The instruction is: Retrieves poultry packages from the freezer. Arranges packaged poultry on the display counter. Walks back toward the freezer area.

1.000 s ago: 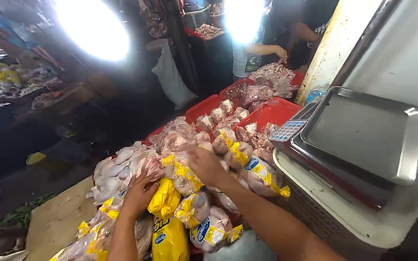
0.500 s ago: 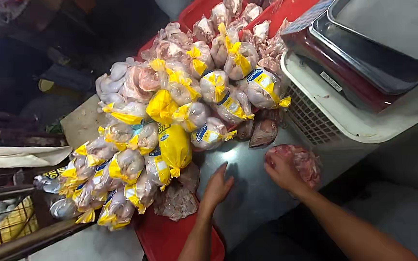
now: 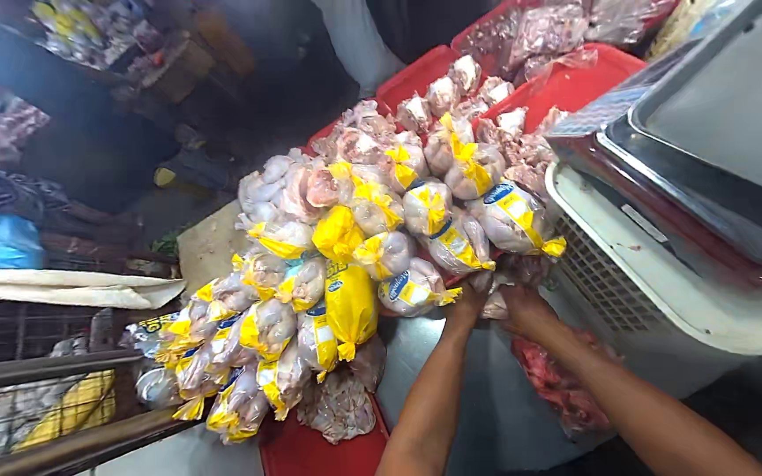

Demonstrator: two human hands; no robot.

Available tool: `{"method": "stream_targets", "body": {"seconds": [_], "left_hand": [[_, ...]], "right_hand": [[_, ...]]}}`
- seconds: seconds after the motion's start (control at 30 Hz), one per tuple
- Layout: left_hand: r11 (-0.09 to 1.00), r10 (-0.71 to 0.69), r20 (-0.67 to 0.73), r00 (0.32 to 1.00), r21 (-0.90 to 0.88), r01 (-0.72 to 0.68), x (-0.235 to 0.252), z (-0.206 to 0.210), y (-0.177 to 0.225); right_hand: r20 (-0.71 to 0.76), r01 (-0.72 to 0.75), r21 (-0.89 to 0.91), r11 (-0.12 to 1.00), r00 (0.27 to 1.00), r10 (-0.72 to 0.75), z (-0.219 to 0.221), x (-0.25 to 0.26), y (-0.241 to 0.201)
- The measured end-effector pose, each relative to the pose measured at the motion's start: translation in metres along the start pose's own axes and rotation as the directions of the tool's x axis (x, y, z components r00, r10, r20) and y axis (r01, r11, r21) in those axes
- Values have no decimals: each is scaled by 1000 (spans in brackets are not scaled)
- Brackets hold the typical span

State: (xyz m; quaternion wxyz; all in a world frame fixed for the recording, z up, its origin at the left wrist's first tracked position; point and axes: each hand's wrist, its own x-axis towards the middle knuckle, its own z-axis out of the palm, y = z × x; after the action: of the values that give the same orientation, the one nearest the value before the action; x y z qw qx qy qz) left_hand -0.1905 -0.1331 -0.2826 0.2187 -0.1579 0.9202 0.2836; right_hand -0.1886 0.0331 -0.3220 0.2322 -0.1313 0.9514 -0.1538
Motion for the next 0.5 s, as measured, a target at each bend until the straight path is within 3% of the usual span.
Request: {"method": "stream_targets", "body": {"seconds": [0.13, 0.2, 0.23, 0.3, 0.37, 0.4, 0.47, 0.5], "left_hand": [[999, 37, 162, 986, 33, -43, -26, -31, -69], [961, -14, 126, 992, -271, 48, -40, -26, -125], [851, -45, 182, 982, -508, 133, -53, -21, -153], [403, -7, 301, 954, -872, 278, -99, -11, -197], [-21, 32, 268, 963, -963, 268, -157, -18, -205], [-164, 30, 211, 977, -963, 212, -180, -34, -195], [-252, 21, 3, 1000, -968, 8, -191, -93, -160], [-189, 9, -148, 989, -971, -144, -182, -128, -143]], "right_hand": [[50, 202, 86, 976, 977, -207, -3, 4, 0], [74, 299, 181, 937, 946, -316, -19, -2, -23], [84, 331, 242, 912, 929, -359, -25, -6, -35], [135, 327, 421, 846, 900, -415, -28, -14, -55], [262, 178, 687, 704, 843, -469, -24, -19, -69], [297, 63, 820, 569, 802, -517, -21, -24, -74], [247, -132, 965, 225, 741, -625, -35, -32, -87], [190, -171, 981, 94, 726, -661, -58, -33, -98]]}}
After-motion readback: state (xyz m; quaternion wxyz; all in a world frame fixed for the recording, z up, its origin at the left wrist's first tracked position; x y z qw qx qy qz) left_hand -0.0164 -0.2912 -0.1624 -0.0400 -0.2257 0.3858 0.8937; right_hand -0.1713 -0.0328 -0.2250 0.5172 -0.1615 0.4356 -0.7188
